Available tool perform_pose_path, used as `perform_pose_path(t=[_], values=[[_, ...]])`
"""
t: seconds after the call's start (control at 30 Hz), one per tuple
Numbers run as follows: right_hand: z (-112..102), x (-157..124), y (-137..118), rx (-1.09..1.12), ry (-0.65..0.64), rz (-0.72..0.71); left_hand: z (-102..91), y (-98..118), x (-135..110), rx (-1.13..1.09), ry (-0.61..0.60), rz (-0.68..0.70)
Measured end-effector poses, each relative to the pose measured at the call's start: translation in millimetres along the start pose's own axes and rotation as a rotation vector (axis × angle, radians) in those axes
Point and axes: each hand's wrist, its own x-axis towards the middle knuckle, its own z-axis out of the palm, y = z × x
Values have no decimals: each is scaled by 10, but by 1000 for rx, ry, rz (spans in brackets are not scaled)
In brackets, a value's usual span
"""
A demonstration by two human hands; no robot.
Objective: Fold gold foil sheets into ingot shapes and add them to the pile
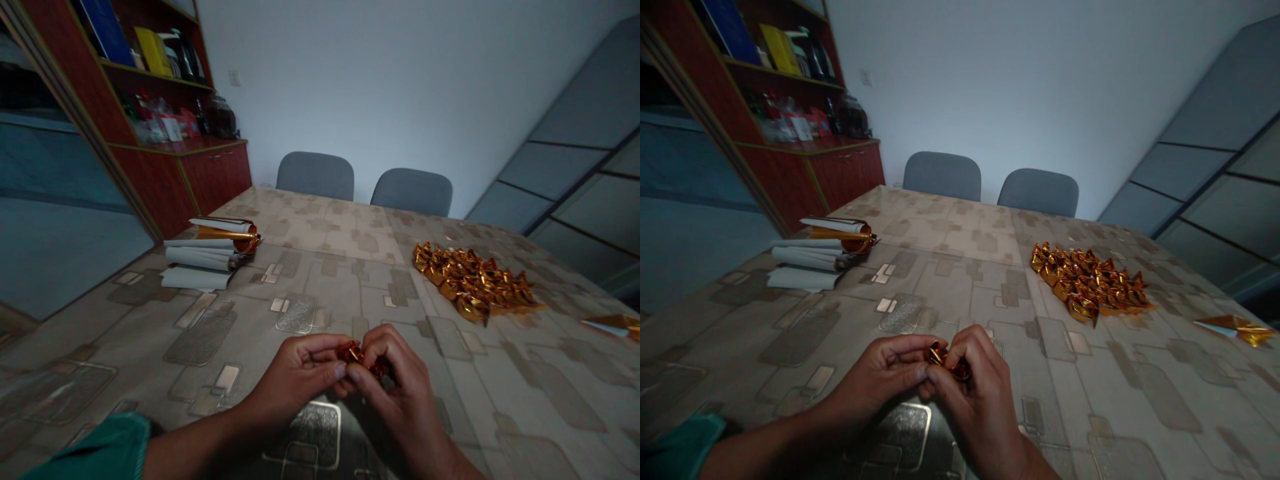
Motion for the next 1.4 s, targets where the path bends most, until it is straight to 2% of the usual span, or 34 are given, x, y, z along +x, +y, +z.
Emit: perform_pose_path(t=[0.33,0.57,0.77,0.97,1.2,1.3,1.4], values=[[-12,-9,-12,27,-43,-26,4,-15,9,-11,-22,-9],[41,-28,1,-3,40,-3,-13,-79,17,-25,-14,-23],[-51,11,-61,-23,-82,-113,6,-5,7,-170,3,-63],[-13,-8,-63,-98,-20,-193,18,-10,-4,-188,-55,-63],[-34,-51,-56,-123,-91,-228,-8,-16,24,-174,-122,-86],[-75,-57,-67,-113,-126,-200,-8,1,30,-234,-116,-83],[-99,-65,-54,-36,-108,-108,-7,34,35,-298,-153,-72]])
